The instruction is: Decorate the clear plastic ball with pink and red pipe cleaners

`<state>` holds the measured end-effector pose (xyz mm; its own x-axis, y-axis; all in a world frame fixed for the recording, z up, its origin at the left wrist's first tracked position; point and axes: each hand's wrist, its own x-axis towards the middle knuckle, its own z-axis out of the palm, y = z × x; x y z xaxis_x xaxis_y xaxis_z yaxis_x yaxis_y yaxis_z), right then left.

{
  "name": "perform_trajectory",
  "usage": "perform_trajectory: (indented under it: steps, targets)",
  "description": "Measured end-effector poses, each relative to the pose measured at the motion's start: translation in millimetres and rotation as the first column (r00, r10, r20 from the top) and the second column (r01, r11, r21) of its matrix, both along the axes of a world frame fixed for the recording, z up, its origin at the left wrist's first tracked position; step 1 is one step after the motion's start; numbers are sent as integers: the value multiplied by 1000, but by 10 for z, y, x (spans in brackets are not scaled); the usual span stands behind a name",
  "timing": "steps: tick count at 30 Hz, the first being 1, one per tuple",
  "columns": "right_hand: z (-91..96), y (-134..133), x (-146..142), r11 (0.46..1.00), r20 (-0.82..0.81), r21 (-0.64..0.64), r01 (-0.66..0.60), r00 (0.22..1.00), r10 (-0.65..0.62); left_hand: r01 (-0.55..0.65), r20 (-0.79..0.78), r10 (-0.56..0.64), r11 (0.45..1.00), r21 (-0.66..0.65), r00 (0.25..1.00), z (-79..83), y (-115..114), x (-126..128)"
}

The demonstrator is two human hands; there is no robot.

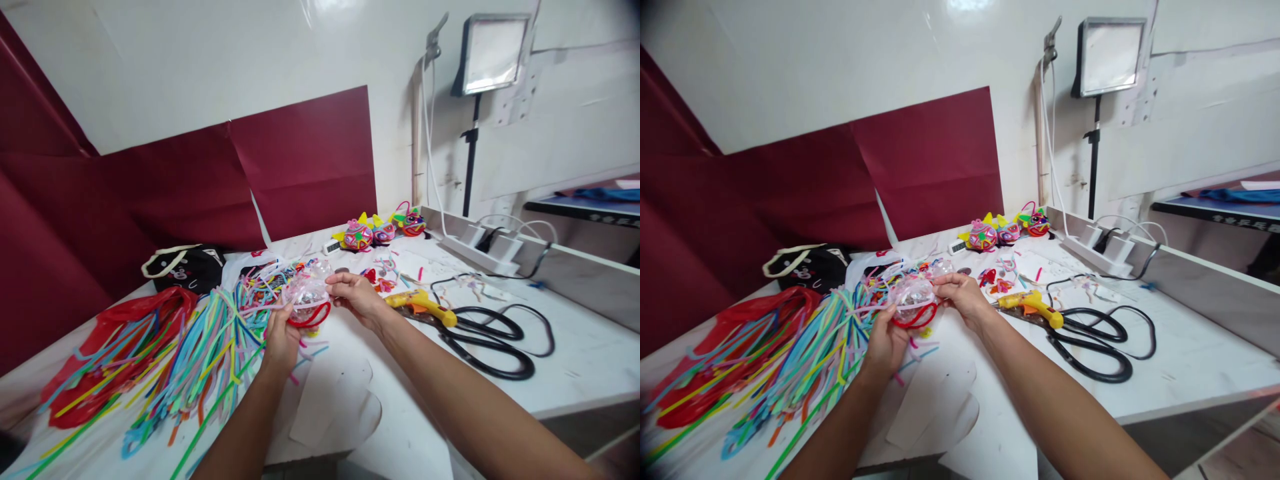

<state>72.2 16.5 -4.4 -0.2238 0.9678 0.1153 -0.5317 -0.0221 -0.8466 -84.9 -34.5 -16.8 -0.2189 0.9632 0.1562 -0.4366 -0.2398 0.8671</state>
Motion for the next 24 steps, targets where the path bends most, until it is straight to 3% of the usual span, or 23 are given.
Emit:
perform_trajectory:
  steps: [14,20,24]
  targets:
    - [-194,156,54,993,-51,-71,-93,995,90,-88,-171,104,991,100,980,-114,12,30]
    - [-236,196,69,994,-54,-45,-104,993,101,-126,-255,199,953,275,946,-154,10,67]
    - [-219,197,93,994,-54,-30,-105,993,103,-143,-307,240,942,305,921,-150,-10,125]
